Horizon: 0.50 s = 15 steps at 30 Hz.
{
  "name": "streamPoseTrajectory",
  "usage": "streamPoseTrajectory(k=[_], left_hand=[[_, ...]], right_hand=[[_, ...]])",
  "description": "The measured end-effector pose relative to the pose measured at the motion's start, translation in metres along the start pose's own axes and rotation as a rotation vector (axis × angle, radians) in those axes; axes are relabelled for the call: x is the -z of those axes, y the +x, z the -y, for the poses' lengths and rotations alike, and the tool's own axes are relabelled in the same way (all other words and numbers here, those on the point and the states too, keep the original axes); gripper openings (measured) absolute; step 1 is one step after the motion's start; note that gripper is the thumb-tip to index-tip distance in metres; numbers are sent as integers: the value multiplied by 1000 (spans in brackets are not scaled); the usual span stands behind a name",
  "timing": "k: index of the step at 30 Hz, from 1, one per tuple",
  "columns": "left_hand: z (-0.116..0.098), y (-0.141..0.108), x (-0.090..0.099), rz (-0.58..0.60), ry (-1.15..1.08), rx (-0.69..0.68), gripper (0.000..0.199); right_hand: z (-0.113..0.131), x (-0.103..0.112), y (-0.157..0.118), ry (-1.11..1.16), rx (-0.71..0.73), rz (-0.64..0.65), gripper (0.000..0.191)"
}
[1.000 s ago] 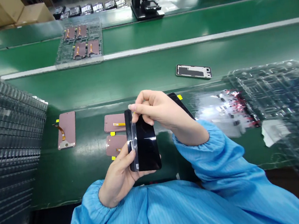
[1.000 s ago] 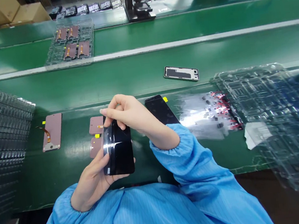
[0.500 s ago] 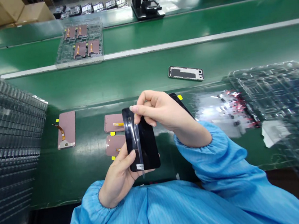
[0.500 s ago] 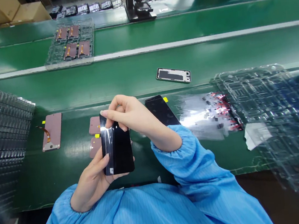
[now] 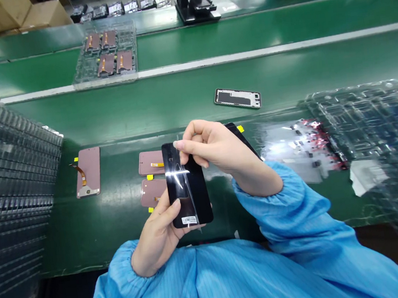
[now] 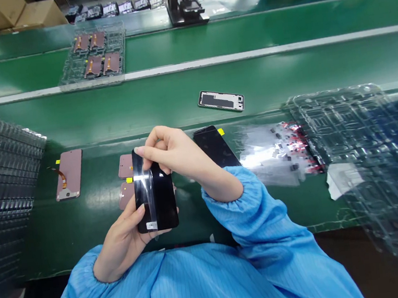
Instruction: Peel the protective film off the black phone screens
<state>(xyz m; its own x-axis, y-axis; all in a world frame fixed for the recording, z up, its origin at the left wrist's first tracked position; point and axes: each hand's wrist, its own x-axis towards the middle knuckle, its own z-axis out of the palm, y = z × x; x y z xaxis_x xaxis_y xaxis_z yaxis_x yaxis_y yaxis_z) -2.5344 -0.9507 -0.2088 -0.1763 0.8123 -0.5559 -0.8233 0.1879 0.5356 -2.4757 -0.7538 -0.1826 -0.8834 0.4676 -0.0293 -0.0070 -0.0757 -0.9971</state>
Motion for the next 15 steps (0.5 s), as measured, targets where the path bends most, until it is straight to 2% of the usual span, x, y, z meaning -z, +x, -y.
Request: streamPoseTrajectory(k=[9, 11, 13, 14, 15], left_hand=[[-1, 0, -3, -31, -2, -25, 53], [-1, 0, -2, -37, -3, -43, 53], [1, 1, -1, -50, -1, -63, 52], [1, 1, 0, -62, 0, -76, 52], [2, 2, 1, -76, 0, -90, 52]], right_hand=[[-4, 1, 1, -111, 1, -29, 35], [-6, 2, 1, -251, 73, -152, 32], [-8, 1, -2, -464, 204, -320, 30], [-9, -1, -4, -570, 273, -360, 29], [-11, -4, -8, -669, 334, -343, 28]])
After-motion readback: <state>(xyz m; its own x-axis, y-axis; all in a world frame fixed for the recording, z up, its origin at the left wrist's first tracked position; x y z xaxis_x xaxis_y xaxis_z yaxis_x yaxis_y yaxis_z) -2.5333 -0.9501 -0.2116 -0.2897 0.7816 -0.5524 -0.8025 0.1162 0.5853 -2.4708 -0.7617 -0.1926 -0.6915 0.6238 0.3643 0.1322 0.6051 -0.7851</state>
